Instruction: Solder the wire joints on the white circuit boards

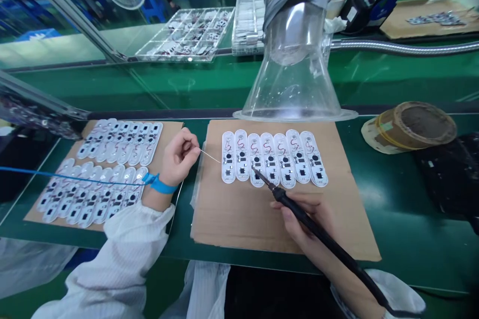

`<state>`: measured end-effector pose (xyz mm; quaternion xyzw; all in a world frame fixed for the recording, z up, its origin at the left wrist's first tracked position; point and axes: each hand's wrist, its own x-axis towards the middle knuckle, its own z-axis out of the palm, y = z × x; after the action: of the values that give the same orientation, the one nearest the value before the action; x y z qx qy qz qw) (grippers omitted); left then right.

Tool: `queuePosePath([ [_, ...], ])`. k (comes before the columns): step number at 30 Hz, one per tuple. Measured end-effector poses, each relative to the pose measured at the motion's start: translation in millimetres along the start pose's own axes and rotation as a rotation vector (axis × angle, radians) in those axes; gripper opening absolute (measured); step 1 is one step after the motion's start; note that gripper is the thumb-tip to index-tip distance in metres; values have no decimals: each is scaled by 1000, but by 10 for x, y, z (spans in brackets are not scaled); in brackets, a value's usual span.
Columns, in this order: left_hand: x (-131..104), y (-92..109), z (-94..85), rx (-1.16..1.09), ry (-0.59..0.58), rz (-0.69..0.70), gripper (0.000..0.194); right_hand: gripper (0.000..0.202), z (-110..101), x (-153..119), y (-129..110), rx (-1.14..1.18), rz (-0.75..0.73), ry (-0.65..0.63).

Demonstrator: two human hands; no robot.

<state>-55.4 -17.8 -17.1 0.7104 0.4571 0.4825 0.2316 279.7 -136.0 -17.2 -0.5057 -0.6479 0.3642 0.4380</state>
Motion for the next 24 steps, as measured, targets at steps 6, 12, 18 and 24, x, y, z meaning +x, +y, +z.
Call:
queuePosePath([
  [6,12,34,-5,-10,-37,-60,21,13,-91,44,-21,-151,23,10],
  [12,26,66,-16,-2,-68,-47,19,14,-134,56,-80,-182,92,-21],
  [18,-1,18,-43,15,-93,-37,16,11,-143,56,-115,-192,96,-49],
  [24,11,33,-35,10,-102,-38,16,11,-119,58,-65,-208,44,-63],
])
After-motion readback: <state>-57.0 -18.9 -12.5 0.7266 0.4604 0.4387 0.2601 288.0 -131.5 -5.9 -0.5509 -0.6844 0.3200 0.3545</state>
